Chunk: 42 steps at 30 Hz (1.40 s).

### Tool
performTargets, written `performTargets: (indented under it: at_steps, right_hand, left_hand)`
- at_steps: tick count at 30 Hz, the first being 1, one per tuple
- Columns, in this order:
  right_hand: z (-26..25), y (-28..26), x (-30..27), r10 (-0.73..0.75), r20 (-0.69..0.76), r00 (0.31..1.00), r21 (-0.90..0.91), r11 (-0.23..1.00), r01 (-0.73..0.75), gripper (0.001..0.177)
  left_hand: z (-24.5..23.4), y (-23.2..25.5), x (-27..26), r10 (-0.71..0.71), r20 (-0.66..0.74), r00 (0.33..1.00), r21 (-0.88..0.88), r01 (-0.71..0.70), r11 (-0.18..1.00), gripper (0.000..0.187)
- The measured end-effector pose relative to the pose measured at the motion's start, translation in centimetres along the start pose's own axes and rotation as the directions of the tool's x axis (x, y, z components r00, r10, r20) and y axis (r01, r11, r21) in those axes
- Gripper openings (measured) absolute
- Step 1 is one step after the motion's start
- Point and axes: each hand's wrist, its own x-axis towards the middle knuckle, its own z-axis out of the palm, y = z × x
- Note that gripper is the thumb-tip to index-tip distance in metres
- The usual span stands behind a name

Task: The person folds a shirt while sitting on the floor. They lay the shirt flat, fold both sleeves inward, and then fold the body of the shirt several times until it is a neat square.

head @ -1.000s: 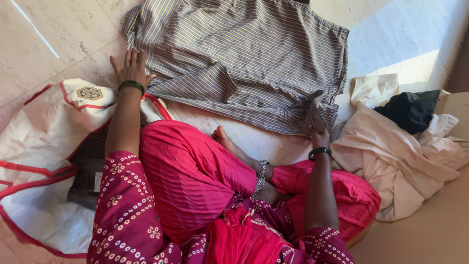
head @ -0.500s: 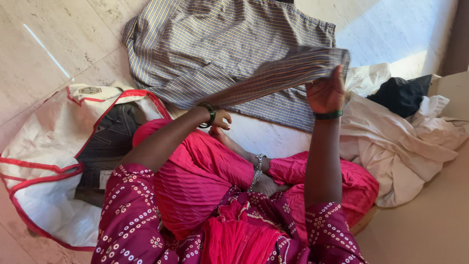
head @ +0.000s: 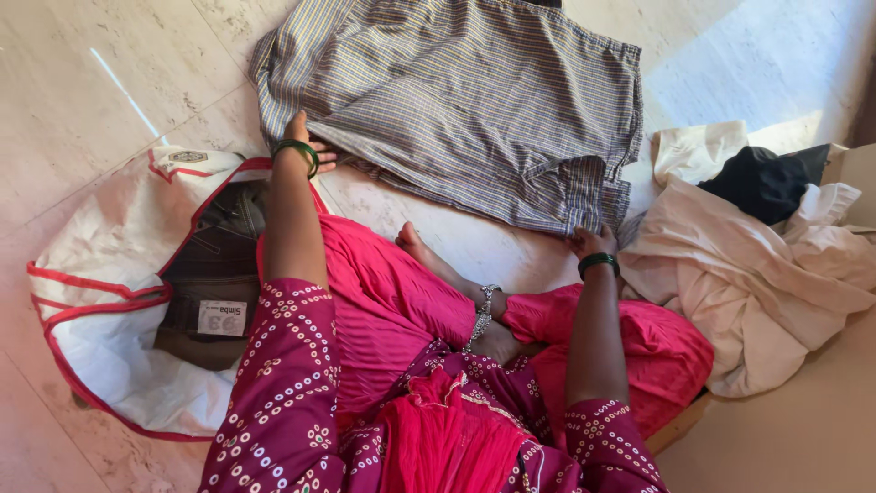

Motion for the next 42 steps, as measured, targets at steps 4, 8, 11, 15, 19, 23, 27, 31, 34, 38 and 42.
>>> performTargets:
  at_steps: [4,8,11,15,19,23,27,31,34,38,42]
  right_hand:
    - [0.9,-0.2,0.4,-0.058,-0.055,0.997,-0.063,0.997,0.054,0.044]
    - [0.9,-0.7,1.1,-0.082,-0.161,0.984,-0.222,0.974,0.045,0.031]
    - [1.2,-1.9,2.3,-0.081,-0.153,0.985,-0.319,0.947,0.028,0.024]
    - [2.1,-4.0,4.3,-0.221,0.051,0.974,-0.079,0.971,0.225,0.025]
    - [0.5,-4.6,4.2,-0.290,0.139,0.947,0.478,0.857,0.193,0.034]
    - [-1.5,-1.0,1.5,-0.113,-0.181,0.977,-0.106,0.990,0.095,0.040]
    - [-1.3,-0.2,0.9,-0.398,-0.344,0.851,-0.768,0.641,-0.011,0.045]
    - [1.4,-2.1,1.8,-0.522,-0.279,0.806,-0.859,0.511,0.034,0.051]
    - [2.8,-3.2,2.4,-0.336,-0.322,0.885,-0.838,0.536,-0.102,0.051]
    - [3.0,-3.7,2.9,-0.374,-0.366,0.852,-0.887,0.418,-0.198,0.062]
    - [1.9,-3.8,2.8,-0.330,-0.300,0.895,-0.923,0.336,-0.186,0.060]
  left_hand:
    - [0.3,-0.8,-1.4,-0.108,0.040,0.993,-0.266,0.115,0.957,0.100]
    - [-0.2,0.1,-1.4,-0.156,-0.035,0.987,-0.173,0.148,0.974,0.079]
    - [0.3,0.1,-1.0,-0.156,-0.027,0.987,-0.226,0.146,0.963,0.065]
    - [0.6,0.4,-0.9,-0.163,0.018,0.987,-0.179,0.163,0.970,0.050]
    - [-0.4,0.0,-1.0,-0.183,-0.009,0.983,-0.267,0.174,0.948,0.051]
    - [-2.0,-1.0,-1.3,-0.206,-0.036,0.978,-0.293,0.187,0.938,0.052]
    - [-2.2,-1.6,-1.6,-0.214,-0.052,0.975,-0.311,0.188,0.932,0.053]
    - [-1.0,-1.1,-1.4,-0.219,-0.052,0.974,-0.308,0.193,0.932,0.053]
    - [-1.0,-0.9,-1.4,-0.229,-0.059,0.972,-0.303,0.201,0.931,0.054]
    - [-1.0,-0.8,-1.2,-0.240,-0.066,0.968,-0.311,0.209,0.927,0.055]
    - [-1.5,-0.8,-1.0,-0.258,-0.076,0.963,-0.311,0.223,0.924,0.056]
